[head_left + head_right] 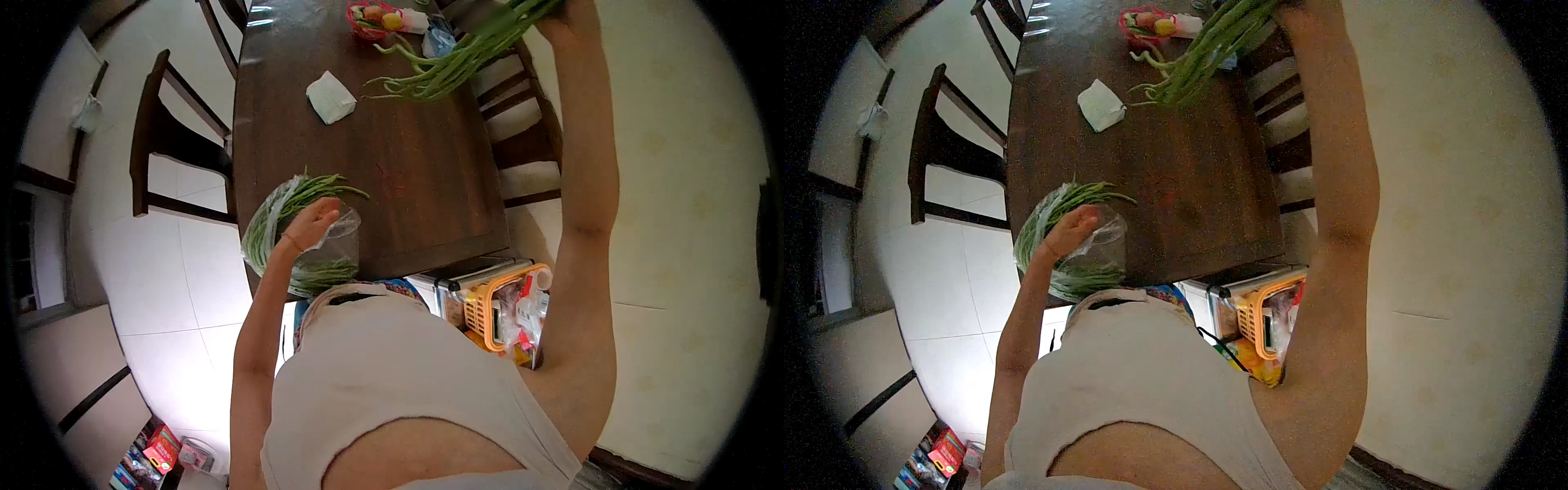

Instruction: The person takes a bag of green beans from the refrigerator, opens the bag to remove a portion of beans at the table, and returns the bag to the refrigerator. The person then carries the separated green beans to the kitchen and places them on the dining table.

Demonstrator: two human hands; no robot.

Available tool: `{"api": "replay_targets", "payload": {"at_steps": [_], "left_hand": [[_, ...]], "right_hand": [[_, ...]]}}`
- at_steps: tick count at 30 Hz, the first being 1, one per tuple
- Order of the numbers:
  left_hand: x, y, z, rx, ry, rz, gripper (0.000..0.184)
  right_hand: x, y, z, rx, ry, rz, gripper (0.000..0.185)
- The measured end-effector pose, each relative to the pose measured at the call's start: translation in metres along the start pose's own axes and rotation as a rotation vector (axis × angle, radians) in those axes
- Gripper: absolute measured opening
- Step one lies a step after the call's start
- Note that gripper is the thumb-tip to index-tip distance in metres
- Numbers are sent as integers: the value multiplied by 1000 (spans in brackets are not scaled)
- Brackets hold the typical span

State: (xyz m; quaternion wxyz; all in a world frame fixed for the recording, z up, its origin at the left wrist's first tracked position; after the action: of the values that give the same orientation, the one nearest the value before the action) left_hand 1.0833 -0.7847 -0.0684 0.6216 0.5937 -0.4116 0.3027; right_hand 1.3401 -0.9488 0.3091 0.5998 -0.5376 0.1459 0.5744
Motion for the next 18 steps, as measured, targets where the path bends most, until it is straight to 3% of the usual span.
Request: {"api": "replay_targets", "payload": {"at_steps": [5,8,9,11,13,18], "left_hand": [[-8,3,13,-51,16,46,41],[-22,9,18,-50,-23,9,41],[-29,14,19,-38,-10,-15,41],[-44,25,21,-23,21,-61,40],[-58,35,19,-18,50,-93,40],[-72,59,19,54,103,-312,37]], "right_hand": [[68,0,-3,65,-190,-64,33],[133,11,-38,-126,-501,-10,27],[147,27,-53,-186,-533,108,29],[196,64,-93,139,-399,157,32],[255,99,-148,255,-444,222,27],[335,179,-241,593,-184,413,26]]}}
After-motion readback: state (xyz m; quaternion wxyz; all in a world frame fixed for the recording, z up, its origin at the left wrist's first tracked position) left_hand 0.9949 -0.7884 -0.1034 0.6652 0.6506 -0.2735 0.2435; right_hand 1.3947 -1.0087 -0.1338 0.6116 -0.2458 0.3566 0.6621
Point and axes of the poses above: each hand's wrist, its own y-axis away from the middle knuckle, its own z-axis out of the palm, x = y × z, the point moved 4 cm from there along -y, towards the middle knuckle, and after that the axes turned 13 degrees about -z, right-handed, at the moved point
